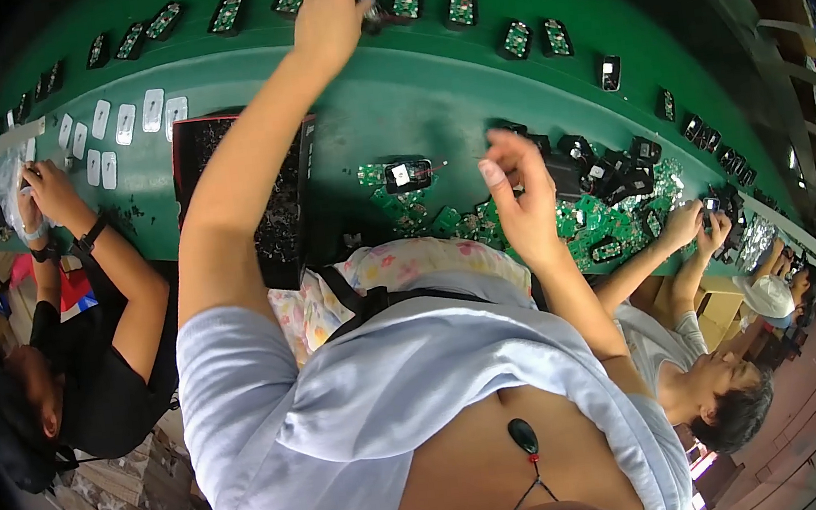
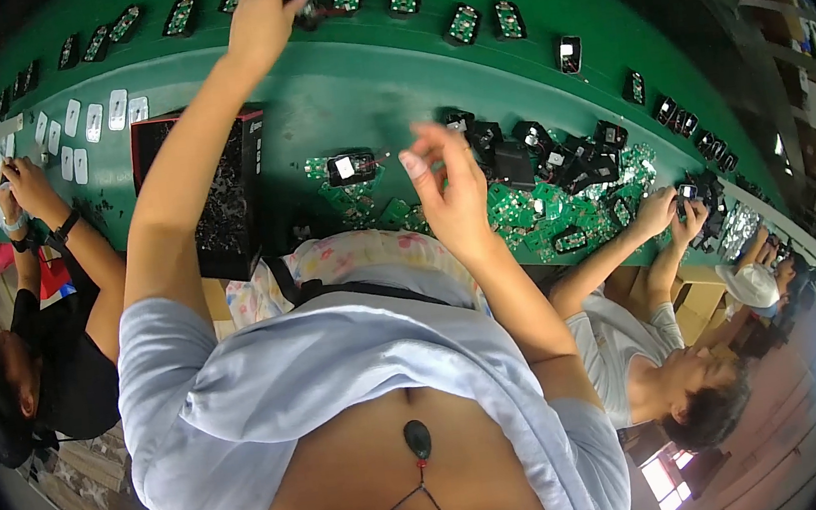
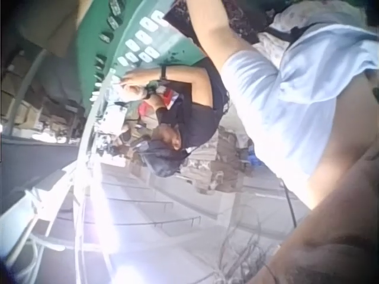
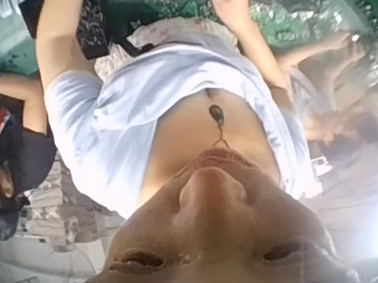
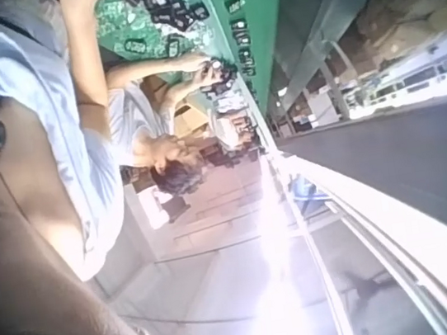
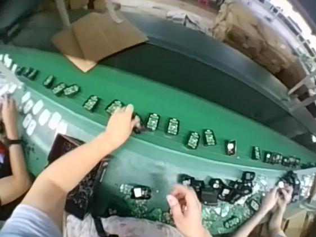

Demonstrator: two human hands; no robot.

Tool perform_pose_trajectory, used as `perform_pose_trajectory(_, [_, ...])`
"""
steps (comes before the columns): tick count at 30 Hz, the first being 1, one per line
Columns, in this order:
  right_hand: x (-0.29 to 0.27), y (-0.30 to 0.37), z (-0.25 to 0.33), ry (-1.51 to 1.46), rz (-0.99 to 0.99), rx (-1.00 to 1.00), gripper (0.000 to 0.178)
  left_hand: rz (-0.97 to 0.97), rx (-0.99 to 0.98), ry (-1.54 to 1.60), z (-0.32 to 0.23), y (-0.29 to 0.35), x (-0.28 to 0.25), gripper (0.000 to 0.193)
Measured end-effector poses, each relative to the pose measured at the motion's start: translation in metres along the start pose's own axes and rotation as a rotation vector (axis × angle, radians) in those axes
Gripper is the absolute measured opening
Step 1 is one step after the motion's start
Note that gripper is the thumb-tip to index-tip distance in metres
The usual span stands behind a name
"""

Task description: The person assembles electronic circuit boards into plastic housings by hand, securing them with screws.

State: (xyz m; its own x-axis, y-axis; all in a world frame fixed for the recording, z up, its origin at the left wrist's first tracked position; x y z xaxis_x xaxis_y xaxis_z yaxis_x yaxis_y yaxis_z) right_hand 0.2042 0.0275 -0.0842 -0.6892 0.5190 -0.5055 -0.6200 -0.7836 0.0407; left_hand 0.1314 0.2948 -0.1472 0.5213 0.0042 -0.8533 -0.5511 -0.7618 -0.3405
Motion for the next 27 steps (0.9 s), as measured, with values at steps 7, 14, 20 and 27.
perform_pose_trajectory(7, [0.014, 0.006, 0.016, 0.325, -0.066, -0.380, 0.042, 0.095, -0.221, 0.516, -0.081, 0.132, -0.065, 0.035])
perform_pose_trajectory(14, [0.012, 0.036, -0.004, -0.130, 0.090, -0.130, 0.030, 0.082, -0.397, 0.492, -0.078, 0.190, -0.064, 0.029])
perform_pose_trajectory(20, [0.033, 0.058, -0.065, 0.402, 0.178, -0.530, 0.038, 0.331, -0.911, 0.899, -0.057, 0.227, -0.047, 0.023])
perform_pose_trajectory(27, [0.061, 0.070, -0.099, 0.589, 0.436, -0.729, 0.024, 0.409, -1.169, 1.136, -0.066, 0.239, -0.058, 0.020])
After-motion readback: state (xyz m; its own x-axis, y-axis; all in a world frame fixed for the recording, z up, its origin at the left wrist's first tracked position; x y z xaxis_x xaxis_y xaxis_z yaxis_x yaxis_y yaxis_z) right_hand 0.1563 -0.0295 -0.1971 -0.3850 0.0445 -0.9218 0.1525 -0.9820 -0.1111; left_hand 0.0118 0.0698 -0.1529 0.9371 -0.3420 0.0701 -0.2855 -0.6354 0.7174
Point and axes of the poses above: each hand's wrist, its own y-axis away from the middle knuckle, its own x-axis out of the palm, z = x × y, the point moved 7 cm from there along -y, towards the middle knuckle, and after that the axes turned 13 degrees about -z, right-handed, at the moved point
